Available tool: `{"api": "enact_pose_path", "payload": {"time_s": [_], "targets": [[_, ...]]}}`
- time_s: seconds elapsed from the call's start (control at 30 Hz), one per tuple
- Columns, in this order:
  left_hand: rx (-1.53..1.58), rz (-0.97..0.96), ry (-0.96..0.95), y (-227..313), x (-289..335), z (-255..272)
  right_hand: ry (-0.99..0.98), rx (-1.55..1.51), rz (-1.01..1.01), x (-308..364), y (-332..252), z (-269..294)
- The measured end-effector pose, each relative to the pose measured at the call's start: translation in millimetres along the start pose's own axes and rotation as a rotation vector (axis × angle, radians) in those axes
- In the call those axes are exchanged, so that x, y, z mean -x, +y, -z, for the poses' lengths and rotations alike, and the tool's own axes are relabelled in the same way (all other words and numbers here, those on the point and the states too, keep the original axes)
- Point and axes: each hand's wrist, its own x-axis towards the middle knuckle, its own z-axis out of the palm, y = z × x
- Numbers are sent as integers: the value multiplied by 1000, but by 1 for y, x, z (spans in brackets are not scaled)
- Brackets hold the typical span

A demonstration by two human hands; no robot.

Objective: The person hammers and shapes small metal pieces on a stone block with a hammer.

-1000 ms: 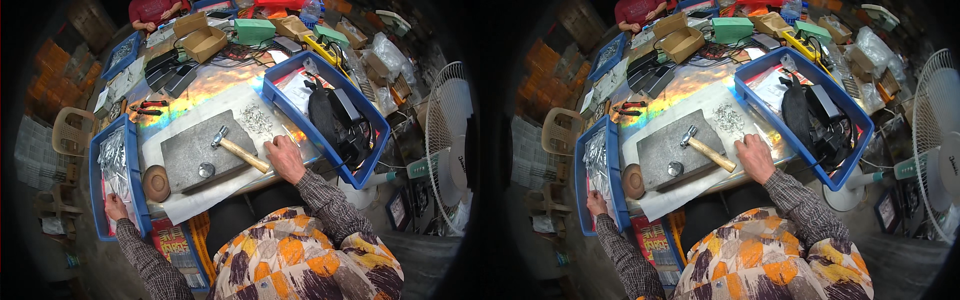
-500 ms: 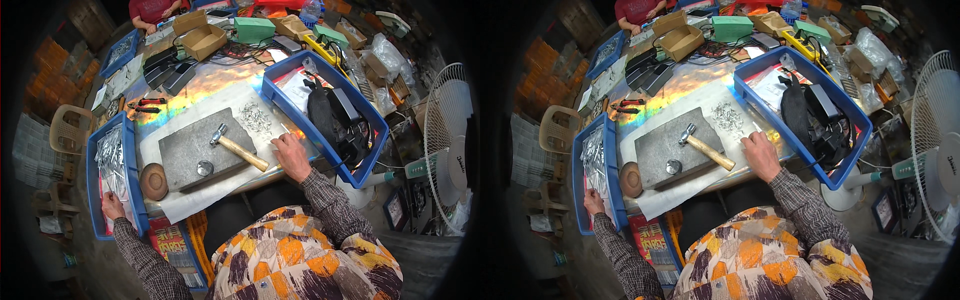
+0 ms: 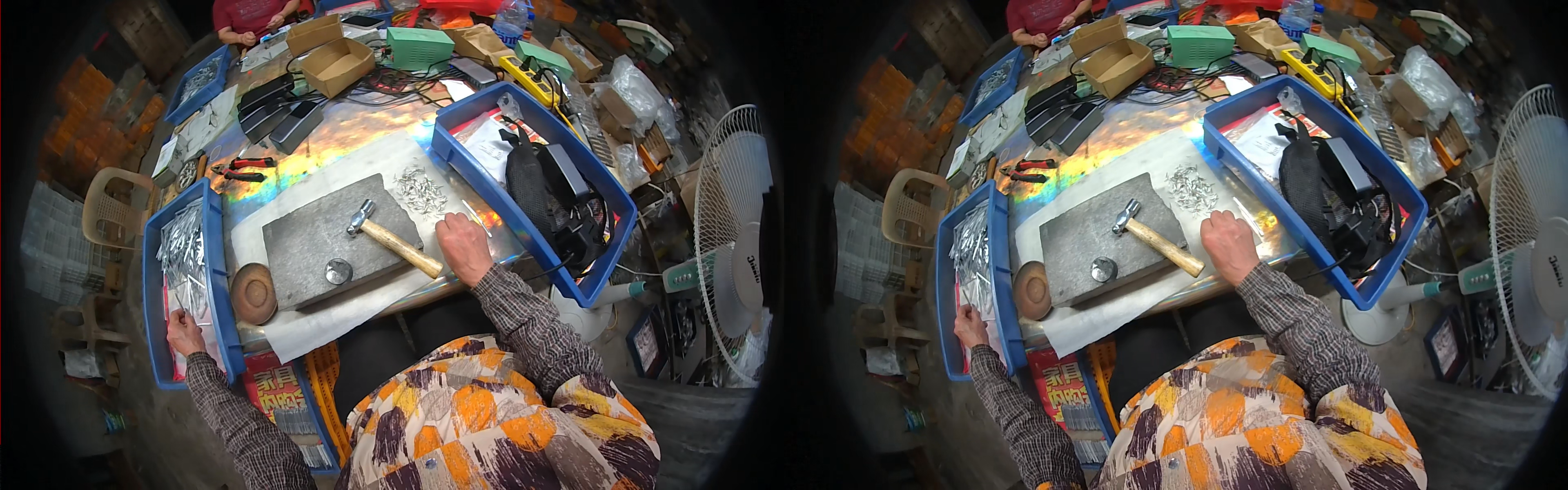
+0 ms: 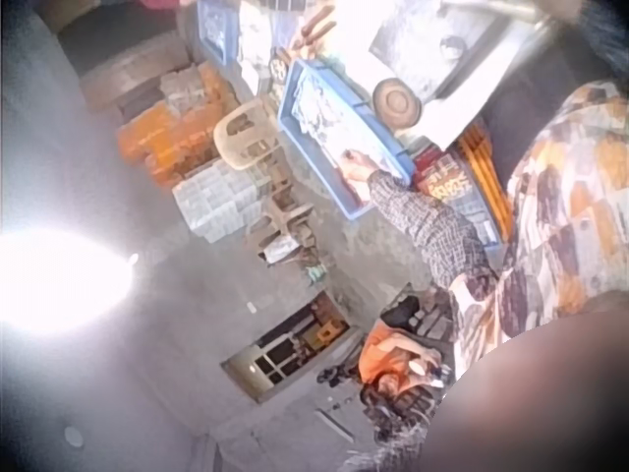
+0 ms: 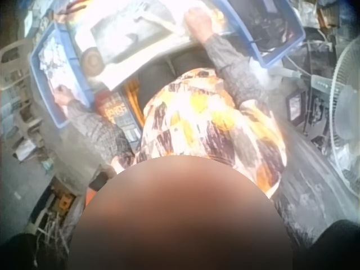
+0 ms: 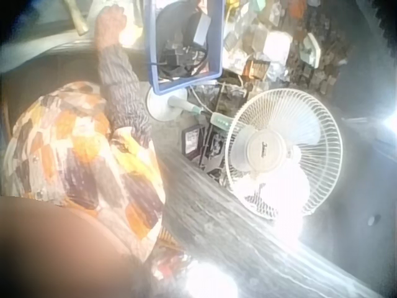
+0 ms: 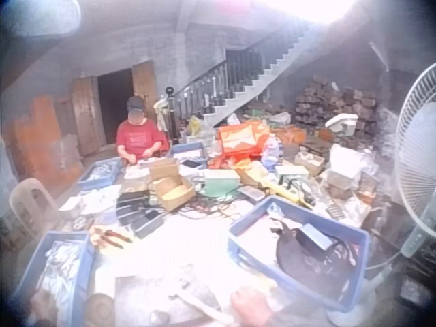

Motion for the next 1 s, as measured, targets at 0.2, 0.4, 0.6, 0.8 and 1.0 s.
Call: {"api": "enact_pose_path", "payload": {"time_s": [0.2, 0.4, 0.6, 0.8, 1.0], "targets": [[119, 19, 26, 8, 4, 0, 21, 78, 43, -7, 4, -10], [175, 51, 31, 18, 10, 5, 114, -76, -16, 4, 7, -1], [329, -23, 90, 37, 17, 5, 168, -223, -92, 11, 16, 3], [674, -20, 95, 81, 41, 15, 261, -371, -60, 11, 17, 18], [1038, 18, -58, 164, 98, 11, 175, -493, -84, 12, 7, 49]]}}
